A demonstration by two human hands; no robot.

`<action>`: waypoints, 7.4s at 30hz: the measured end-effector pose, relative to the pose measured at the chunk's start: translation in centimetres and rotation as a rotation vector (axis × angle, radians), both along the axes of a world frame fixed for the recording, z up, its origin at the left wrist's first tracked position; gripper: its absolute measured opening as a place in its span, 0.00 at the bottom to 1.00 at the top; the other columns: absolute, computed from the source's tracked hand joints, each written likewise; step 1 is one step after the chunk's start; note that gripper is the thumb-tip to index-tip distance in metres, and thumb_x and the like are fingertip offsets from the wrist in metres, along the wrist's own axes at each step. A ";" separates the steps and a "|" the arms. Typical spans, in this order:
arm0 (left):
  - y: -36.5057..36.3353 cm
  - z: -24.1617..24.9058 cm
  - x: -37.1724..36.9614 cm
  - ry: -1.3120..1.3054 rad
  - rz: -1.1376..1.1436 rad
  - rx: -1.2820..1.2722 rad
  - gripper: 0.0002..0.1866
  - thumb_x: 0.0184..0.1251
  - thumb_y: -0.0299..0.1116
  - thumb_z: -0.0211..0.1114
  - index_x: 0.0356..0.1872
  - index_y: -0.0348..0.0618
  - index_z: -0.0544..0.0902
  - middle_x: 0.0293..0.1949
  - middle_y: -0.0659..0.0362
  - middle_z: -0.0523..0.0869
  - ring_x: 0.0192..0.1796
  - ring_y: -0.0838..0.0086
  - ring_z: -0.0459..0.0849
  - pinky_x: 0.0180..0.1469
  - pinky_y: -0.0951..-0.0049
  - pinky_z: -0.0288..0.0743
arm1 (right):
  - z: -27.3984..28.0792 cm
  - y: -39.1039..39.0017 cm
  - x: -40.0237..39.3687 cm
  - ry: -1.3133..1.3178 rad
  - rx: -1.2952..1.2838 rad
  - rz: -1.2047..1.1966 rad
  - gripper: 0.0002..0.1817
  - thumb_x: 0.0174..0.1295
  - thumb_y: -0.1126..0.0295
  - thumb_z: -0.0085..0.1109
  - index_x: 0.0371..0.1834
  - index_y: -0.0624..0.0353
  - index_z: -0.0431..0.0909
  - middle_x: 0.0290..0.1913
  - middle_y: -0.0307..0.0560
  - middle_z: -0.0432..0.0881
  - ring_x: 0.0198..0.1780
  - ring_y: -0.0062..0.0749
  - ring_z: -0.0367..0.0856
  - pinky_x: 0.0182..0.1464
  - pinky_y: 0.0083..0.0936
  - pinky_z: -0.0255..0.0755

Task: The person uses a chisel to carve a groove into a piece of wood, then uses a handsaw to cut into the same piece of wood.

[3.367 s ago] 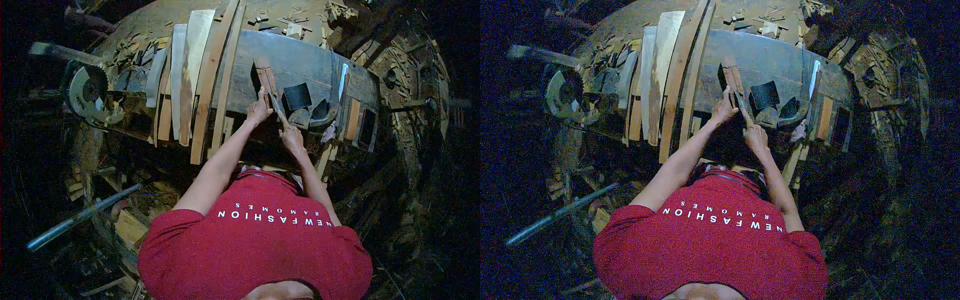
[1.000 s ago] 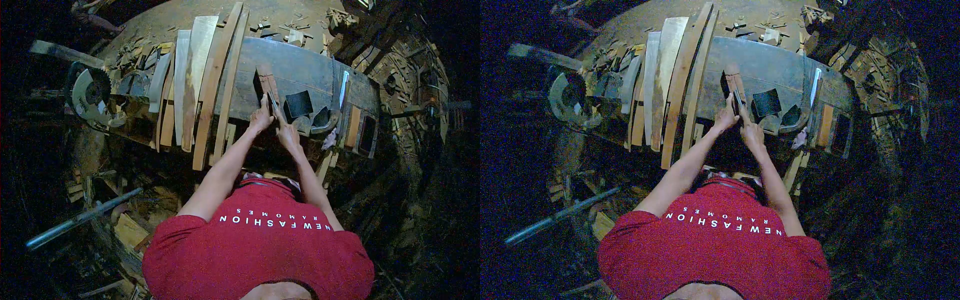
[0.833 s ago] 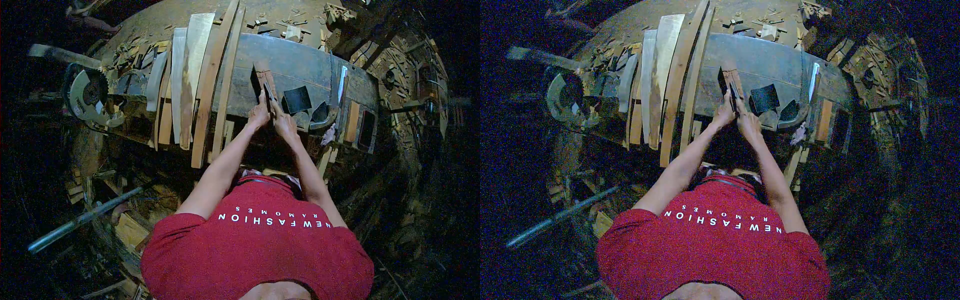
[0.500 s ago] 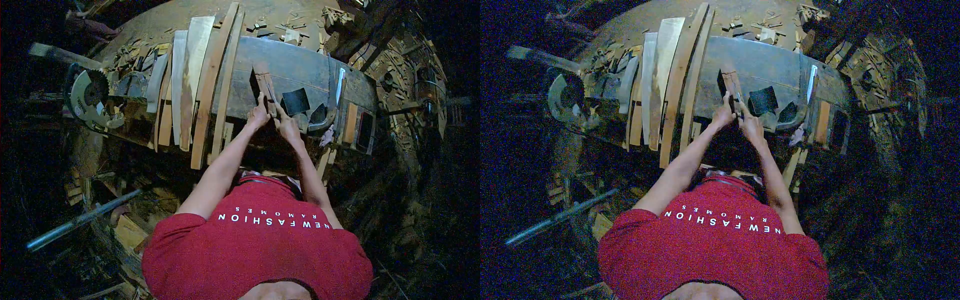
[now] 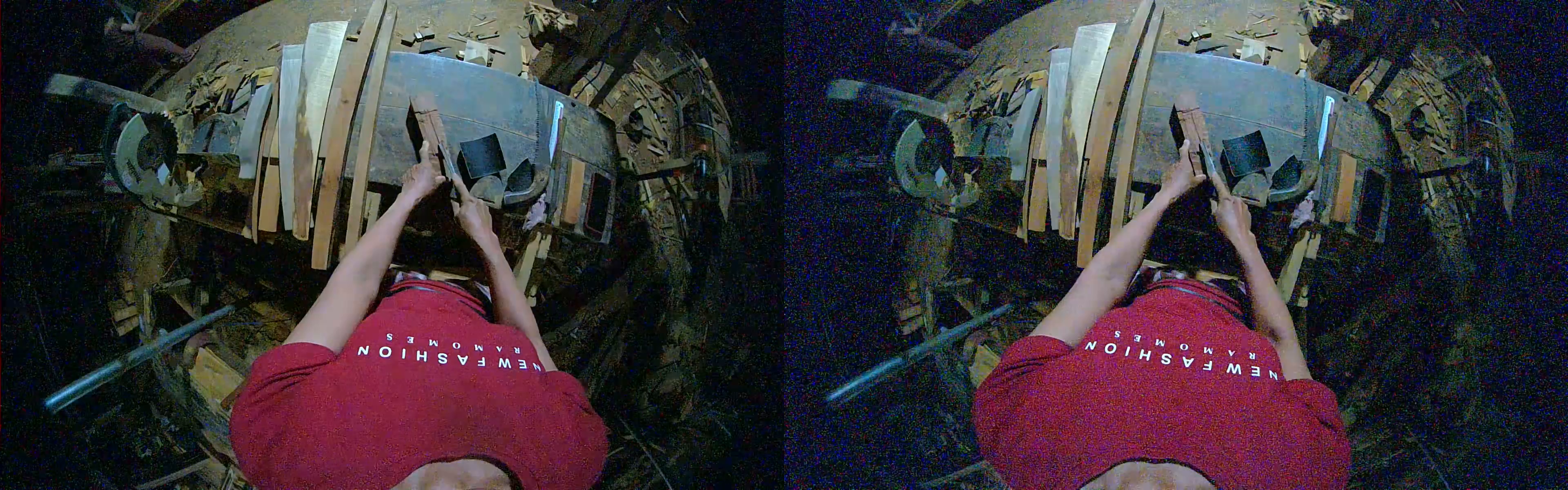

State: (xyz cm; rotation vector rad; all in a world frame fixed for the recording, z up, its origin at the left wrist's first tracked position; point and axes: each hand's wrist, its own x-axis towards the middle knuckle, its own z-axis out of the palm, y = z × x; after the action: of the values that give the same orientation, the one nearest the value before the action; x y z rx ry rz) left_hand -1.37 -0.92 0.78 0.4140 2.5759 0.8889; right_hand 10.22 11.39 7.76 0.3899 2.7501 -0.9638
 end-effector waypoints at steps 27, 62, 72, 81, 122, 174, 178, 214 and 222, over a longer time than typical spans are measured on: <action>0.2 -0.2 -0.4 -0.044 0.003 -0.097 0.55 0.50 0.39 0.67 0.67 0.45 0.31 0.38 0.35 0.79 0.39 0.42 0.79 0.42 0.49 0.70 | -0.2 -0.4 -5.9 0.091 -0.024 0.012 0.31 0.55 0.70 0.50 0.65 0.41 0.58 0.32 0.68 0.77 0.35 0.62 0.76 0.37 0.51 0.69; 0.5 2.9 0.5 -0.078 -0.003 -0.149 0.45 0.55 0.35 0.57 0.67 0.45 0.36 0.35 0.36 0.80 0.40 0.41 0.79 0.45 0.47 0.68 | -1.2 -0.5 -5.5 0.081 0.038 0.042 0.31 0.55 0.70 0.47 0.66 0.39 0.55 0.31 0.66 0.79 0.34 0.61 0.78 0.35 0.54 0.71; 0.1 1.4 0.3 0.055 -0.049 -0.147 0.45 0.56 0.37 0.55 0.67 0.42 0.34 0.31 0.35 0.80 0.34 0.44 0.80 0.36 0.49 0.72 | -1.0 -0.3 -4.1 0.055 -0.033 0.022 0.29 0.58 0.67 0.45 0.65 0.42 0.57 0.32 0.69 0.77 0.37 0.63 0.77 0.39 0.50 0.70; 0.6 1.7 -0.1 -0.187 0.025 -0.128 0.45 0.58 0.36 0.54 0.68 0.48 0.31 0.46 0.32 0.75 0.50 0.39 0.73 0.55 0.45 0.62 | -1.0 -0.5 -6.9 0.043 0.030 -0.001 0.29 0.58 0.67 0.46 0.66 0.41 0.56 0.32 0.67 0.78 0.35 0.62 0.77 0.36 0.52 0.69; 1.2 0.5 -0.3 -0.075 0.001 -0.202 0.56 0.49 0.38 0.68 0.67 0.44 0.31 0.38 0.42 0.82 0.43 0.46 0.80 0.47 0.52 0.71 | -0.2 0.4 -2.3 0.055 0.066 0.055 0.34 0.56 0.71 0.49 0.67 0.35 0.53 0.32 0.68 0.77 0.35 0.64 0.76 0.35 0.53 0.69; 0.3 0.0 0.0 0.011 -0.056 -0.094 0.45 0.60 0.38 0.54 0.66 0.40 0.30 0.39 0.35 0.79 0.41 0.42 0.78 0.45 0.49 0.70 | -1.0 -0.5 -4.4 0.020 -0.005 0.007 0.31 0.55 0.68 0.51 0.65 0.40 0.57 0.33 0.65 0.78 0.37 0.62 0.76 0.39 0.51 0.69; 0.7 0.8 0.1 0.063 -0.034 -0.213 0.46 0.54 0.31 0.58 0.66 0.39 0.33 0.32 0.38 0.81 0.34 0.44 0.80 0.36 0.48 0.72 | -1.3 -0.2 -7.6 0.130 -0.024 0.034 0.27 0.58 0.67 0.48 0.63 0.40 0.59 0.34 0.66 0.78 0.37 0.62 0.76 0.39 0.50 0.69; 0.5 2.1 0.0 -0.028 0.026 -0.173 0.53 0.47 0.36 0.69 0.66 0.50 0.37 0.36 0.39 0.81 0.40 0.45 0.80 0.42 0.53 0.72 | 0.4 -1.0 -1.1 -0.048 0.043 0.063 0.37 0.54 0.69 0.54 0.67 0.34 0.51 0.33 0.65 0.79 0.37 0.61 0.78 0.38 0.51 0.72; 0.3 1.7 0.0 0.031 -0.002 -0.173 0.52 0.46 0.39 0.70 0.66 0.46 0.40 0.40 0.41 0.81 0.41 0.46 0.80 0.42 0.51 0.73 | 1.0 -1.0 1.1 -0.016 0.002 0.033 0.36 0.55 0.69 0.53 0.68 0.36 0.51 0.27 0.65 0.78 0.32 0.62 0.77 0.35 0.52 0.70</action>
State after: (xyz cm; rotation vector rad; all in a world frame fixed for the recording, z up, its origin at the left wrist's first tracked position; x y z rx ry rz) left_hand -1.41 -0.62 2.50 0.3822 2.6535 0.6570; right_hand 11.29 10.35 8.71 0.3504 2.7348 -0.9459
